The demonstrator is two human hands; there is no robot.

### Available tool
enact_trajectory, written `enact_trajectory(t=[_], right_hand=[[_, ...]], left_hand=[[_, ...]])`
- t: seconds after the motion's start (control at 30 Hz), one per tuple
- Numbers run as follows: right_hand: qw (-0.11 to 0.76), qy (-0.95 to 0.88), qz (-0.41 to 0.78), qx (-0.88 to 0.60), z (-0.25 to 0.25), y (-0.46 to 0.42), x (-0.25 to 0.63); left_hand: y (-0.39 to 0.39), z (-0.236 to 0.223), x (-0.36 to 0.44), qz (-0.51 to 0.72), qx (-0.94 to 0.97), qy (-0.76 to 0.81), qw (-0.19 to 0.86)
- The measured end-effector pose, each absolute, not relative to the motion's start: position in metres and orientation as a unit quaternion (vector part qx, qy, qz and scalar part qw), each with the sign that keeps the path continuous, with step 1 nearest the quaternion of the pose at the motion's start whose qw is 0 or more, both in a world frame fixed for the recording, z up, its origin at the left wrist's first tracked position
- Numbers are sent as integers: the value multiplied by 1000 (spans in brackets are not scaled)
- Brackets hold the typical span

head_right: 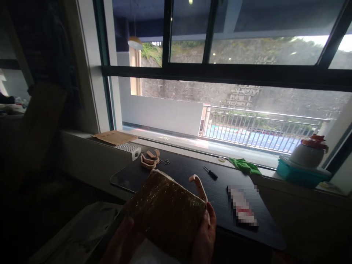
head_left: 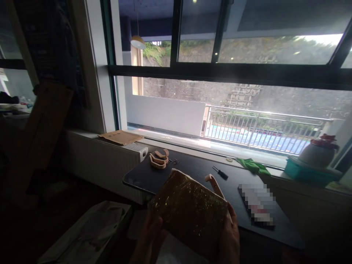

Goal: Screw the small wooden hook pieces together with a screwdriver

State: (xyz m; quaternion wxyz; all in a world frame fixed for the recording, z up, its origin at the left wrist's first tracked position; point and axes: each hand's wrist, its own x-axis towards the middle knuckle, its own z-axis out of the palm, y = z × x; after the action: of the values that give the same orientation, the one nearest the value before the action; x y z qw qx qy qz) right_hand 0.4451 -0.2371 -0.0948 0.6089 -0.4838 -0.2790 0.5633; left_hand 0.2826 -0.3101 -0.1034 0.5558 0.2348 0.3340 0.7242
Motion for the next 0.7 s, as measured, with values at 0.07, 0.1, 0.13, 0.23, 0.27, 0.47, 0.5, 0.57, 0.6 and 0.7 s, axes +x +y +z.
enact_trajectory(t=[0.07,0.1,0.13,0.23,0.27,0.47,0.5,0.57,0.6,0.7], right_hand=[[602,-291,563,-486,-98,-237,446],[593,-300,563,-491,-98,-238,446],[582,-309,565,-497,-98,-238,447],[549,-335,570,-511,-97,-239,451],[546,-343,566,-514,-96,-239,453],[542,-380,546,-513,-106,-238,469],[538,-383,550,-512,-107,-239,470],[534,-388,548,-515,-107,-240,472],[533,-389,541,-522,-106,-242,472],[525,-390,526,-544,-99,-246,471]], left_hand=[[-313,-92,270,747,219,355,518],[-315,-89,265,747,218,373,505],[-316,-87,262,737,225,390,504],[-322,-92,256,701,252,409,527],[-323,-95,255,693,258,406,536],[-328,-99,253,629,287,432,579],[-328,-96,254,629,282,433,581],[-328,-92,256,633,274,429,583],[-328,-89,257,634,272,424,586],[-327,-84,259,635,252,406,606]])
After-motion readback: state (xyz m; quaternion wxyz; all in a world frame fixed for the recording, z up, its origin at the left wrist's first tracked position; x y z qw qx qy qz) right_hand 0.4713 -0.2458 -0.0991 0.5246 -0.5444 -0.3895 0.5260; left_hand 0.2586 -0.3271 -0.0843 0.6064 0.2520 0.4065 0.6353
